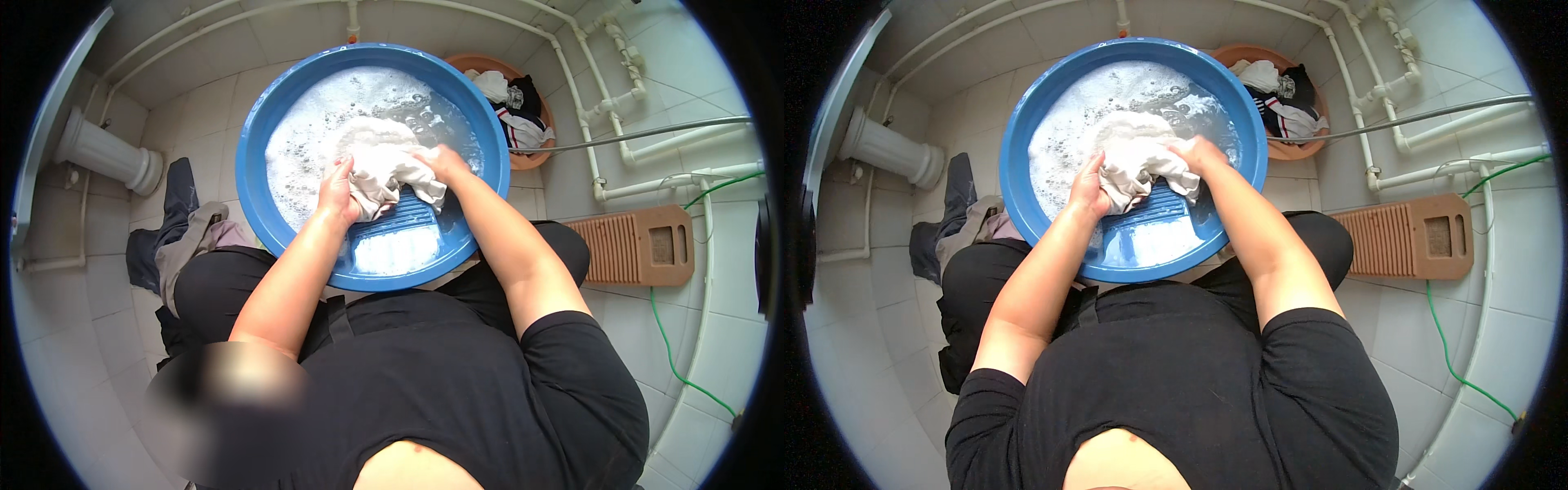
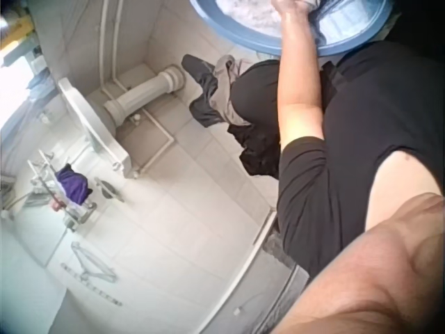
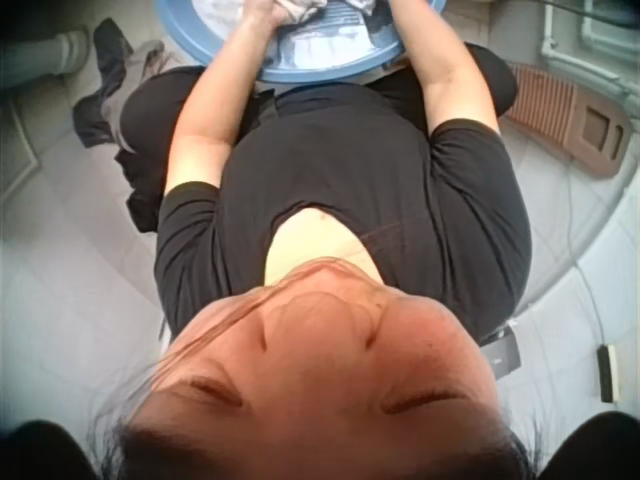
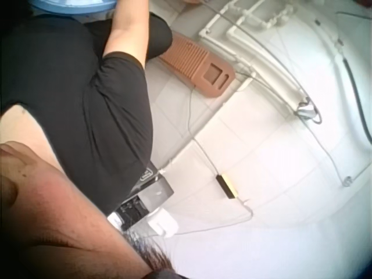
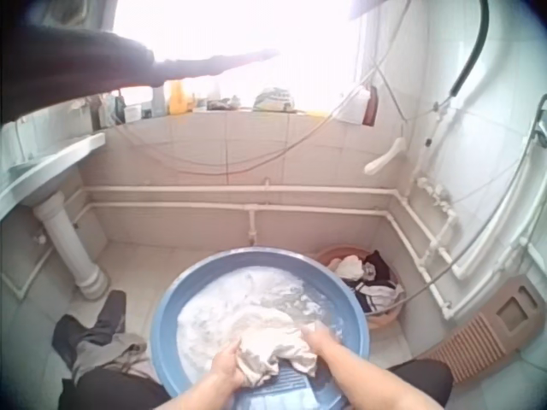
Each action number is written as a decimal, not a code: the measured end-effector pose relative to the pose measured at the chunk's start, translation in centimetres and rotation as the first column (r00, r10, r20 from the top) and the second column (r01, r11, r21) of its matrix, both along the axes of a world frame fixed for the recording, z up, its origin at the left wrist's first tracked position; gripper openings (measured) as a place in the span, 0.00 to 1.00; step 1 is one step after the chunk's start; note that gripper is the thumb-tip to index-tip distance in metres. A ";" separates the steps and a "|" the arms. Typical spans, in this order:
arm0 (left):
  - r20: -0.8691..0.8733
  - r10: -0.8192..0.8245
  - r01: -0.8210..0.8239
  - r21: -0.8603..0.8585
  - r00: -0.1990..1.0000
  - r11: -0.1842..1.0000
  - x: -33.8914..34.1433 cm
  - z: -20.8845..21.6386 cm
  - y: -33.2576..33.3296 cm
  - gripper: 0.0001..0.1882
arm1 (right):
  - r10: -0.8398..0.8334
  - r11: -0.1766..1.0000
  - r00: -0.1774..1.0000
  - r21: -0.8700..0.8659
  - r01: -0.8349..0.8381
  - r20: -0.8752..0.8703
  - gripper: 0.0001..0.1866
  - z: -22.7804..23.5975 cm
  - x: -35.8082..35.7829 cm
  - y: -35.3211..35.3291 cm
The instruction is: The person hand-washes a white t-shirt in a blue basin filled with soapy water, scrubbing and wringing it repeatedly. They then pick up a pink shirt from a pile on the floor and place it into the basin.
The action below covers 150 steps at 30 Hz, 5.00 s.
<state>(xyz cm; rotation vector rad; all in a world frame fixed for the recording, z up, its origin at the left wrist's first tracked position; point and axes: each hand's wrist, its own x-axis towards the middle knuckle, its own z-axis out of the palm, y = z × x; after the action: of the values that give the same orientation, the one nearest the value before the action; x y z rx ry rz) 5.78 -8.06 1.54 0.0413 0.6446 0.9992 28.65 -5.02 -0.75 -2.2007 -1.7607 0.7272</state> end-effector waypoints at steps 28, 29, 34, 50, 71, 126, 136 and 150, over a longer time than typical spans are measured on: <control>0.223 -0.179 0.153 0.131 0.958 0.980 -0.4 -2.5 -0.5 0.23 | 0.503 0.664 0.851 0.698 -0.269 -0.150 0.11 9.5 -14.6 -8.3; 0.354 -0.239 0.165 0.225 0.904 0.960 -1.1 -4.7 0.2 0.22 | 0.479 0.683 0.853 0.698 -0.213 -0.208 0.11 8.5 -14.3 -7.6; -0.077 -0.177 0.174 -0.041 0.981 0.984 1.1 3.1 -1.1 0.17 | 0.117 0.868 0.943 0.493 0.056 -0.313 0.19 5.3 -9.3 -1.9; 0.163 -0.039 0.046 -0.035 0.986 0.998 0.4 1.5 0.3 0.26 | 0.162 0.861 0.940 0.509 0.015 -0.301 0.18 5.0 -8.1 -2.7; -0.860 -0.148 0.682 0.272 0.489 0.679 -1.5 6.5 1.0 0.23 | 0.180 0.967 0.701 0.253 0.000 -0.690 0.20 8.7 -7.4 -1.5; -0.214 0.041 -0.060 -0.084 0.976 0.995 1.6 0.8 0.9 0.19 | 0.331 0.718 0.926 0.685 -0.121 -0.183 0.16 6.1 -11.5 -3.1; -0.009 0.007 -0.007 0.013 1.000 1.000 1.8 1.7 0.8 0.23 | -0.031 0.977 0.999 -0.211 0.032 0.008 0.31 1.0 0.9 -0.1; -0.188 -0.170 0.189 0.090 0.967 0.978 -0.2 1.1 0.9 0.22 | 0.668 0.638 0.724 0.634 -0.437 -0.173 0.13 11.4 -15.1 -8.3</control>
<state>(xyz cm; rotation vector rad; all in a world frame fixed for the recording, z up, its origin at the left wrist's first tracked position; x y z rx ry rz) 5.58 -7.21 2.66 0.2828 0.7379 0.8589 13.51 -13.34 10.69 -1.0098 -2.0967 0.5981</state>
